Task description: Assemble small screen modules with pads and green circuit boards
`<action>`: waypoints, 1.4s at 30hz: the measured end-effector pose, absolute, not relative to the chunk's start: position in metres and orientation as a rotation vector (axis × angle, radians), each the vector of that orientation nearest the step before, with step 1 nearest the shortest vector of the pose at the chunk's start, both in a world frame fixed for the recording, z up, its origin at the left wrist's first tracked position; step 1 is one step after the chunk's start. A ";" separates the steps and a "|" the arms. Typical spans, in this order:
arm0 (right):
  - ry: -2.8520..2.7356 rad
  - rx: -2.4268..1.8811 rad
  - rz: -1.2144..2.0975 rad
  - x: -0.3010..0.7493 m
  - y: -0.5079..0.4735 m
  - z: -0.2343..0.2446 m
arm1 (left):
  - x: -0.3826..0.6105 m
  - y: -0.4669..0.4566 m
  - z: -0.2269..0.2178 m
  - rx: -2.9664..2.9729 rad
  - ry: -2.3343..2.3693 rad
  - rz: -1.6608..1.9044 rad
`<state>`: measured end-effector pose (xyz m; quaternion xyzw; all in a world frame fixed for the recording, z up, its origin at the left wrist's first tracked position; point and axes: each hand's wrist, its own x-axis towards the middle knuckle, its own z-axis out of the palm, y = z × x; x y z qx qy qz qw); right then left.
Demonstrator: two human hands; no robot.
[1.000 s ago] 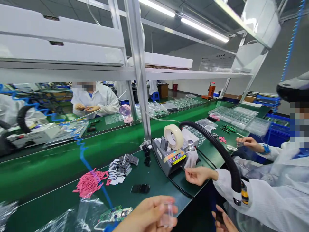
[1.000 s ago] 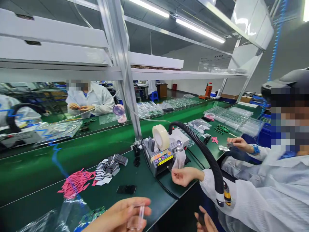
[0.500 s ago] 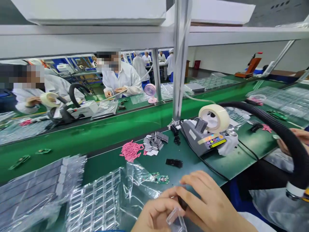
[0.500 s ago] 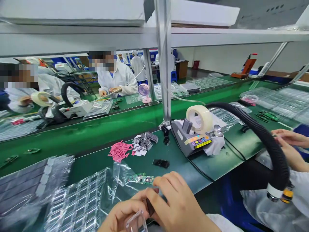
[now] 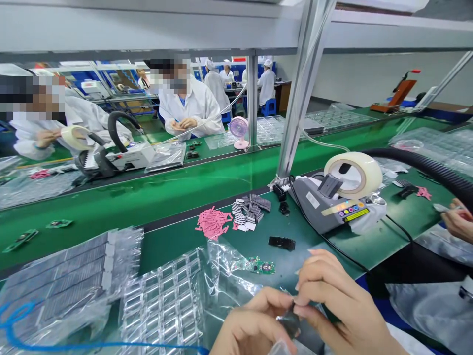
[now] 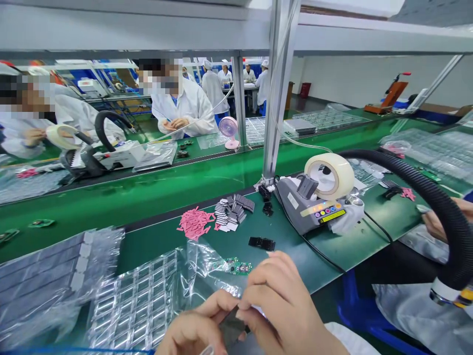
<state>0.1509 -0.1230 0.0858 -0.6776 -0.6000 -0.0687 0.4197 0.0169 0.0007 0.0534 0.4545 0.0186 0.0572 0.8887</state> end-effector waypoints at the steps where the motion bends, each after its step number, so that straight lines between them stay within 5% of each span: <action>1: -1.509 -1.711 -0.182 0.149 -0.122 0.085 | 0.017 0.001 0.050 0.956 0.020 0.129; 42: -1.457 -1.758 -0.322 0.144 -0.138 0.053 | 0.014 -0.019 0.058 0.943 0.211 0.134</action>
